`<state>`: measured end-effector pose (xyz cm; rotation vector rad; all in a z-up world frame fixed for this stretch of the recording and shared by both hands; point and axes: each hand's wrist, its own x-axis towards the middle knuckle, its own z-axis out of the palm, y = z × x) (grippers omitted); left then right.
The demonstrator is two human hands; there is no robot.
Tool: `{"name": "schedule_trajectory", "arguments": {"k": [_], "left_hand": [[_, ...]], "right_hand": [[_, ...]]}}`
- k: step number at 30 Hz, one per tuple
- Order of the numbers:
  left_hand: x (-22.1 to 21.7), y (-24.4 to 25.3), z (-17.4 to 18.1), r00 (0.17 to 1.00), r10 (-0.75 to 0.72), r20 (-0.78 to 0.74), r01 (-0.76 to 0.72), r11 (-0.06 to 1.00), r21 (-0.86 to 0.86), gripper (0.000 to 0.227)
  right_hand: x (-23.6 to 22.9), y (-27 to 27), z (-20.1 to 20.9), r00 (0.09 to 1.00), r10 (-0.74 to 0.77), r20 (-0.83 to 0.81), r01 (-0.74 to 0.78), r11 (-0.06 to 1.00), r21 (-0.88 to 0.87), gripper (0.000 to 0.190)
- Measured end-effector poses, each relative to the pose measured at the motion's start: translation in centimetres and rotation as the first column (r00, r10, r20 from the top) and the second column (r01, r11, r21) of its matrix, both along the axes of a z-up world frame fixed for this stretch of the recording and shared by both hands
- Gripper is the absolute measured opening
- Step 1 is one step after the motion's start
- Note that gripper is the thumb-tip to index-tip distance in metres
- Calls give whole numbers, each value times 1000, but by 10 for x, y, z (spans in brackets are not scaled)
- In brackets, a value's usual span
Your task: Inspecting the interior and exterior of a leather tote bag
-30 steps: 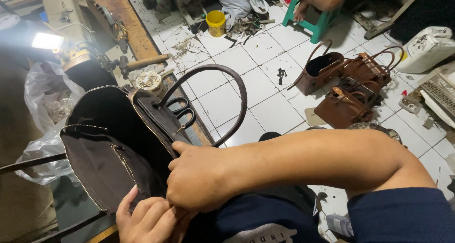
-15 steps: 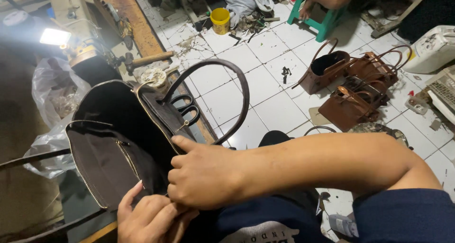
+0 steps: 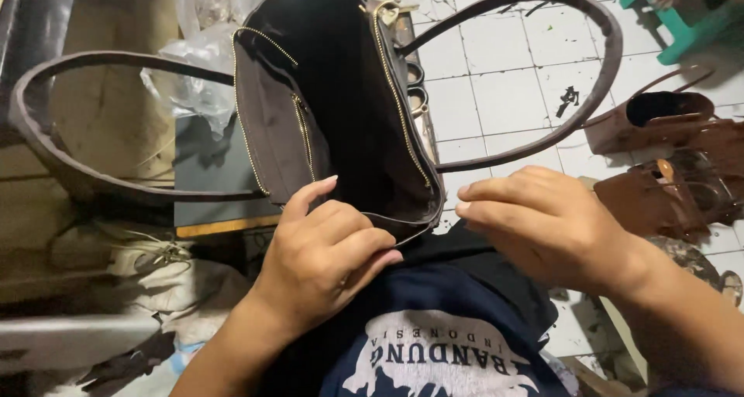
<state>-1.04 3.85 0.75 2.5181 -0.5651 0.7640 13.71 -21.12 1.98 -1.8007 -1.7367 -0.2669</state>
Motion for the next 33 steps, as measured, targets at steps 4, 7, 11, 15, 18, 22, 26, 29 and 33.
{"name": "schedule_trajectory", "arguments": {"k": [4, 7, 11, 15, 18, 22, 26, 29, 33], "left_hand": [[-1, 0, 1, 1000, 0, 1, 0, 1000, 15, 13], [-1, 0, 2, 1000, -3, 4, 3, 1000, 20, 14], [-3, 0, 2, 1000, 1, 6, -1, 1000, 19, 15], [-3, -1, 5, 1000, -5, -3, 5, 1000, 16, 16], [-3, -1, 4, 1000, -21, 0, 21, 1000, 6, 16], [-2, -1, 4, 1000, -26, 7, 26, 1000, 7, 17], [-1, -2, 3, 1000, -19, 9, 19, 1000, 11, 17], [0, -3, 3, 1000, -12, 8, 12, 1000, 17, 17], [0, -3, 2, 1000, -15, 4, 15, 1000, 20, 17]], "right_hand": [[-4, 6, -25, 999, 26, -40, -26, 1000, 14, 26], [-3, 15, -31, 992, 94, -85, -93, 995, 24, 30], [2, 27, -34, 992, 119, -51, -117, 992, 48, 30], [4, 34, -37, 987, 160, -27, -160, 987, 17, 30], [8, 35, -38, 982, 183, -56, -181, 983, 34, 29], [7, 34, -30, 967, 205, -154, -204, 979, 22, 30], [8, 34, -23, 948, 214, -236, -228, 973, -31, 22], [10, 36, -18, 961, 204, -187, -216, 975, -49, 18], [11, 42, -6, 971, 234, -45, -238, 965, -111, 13]]}}
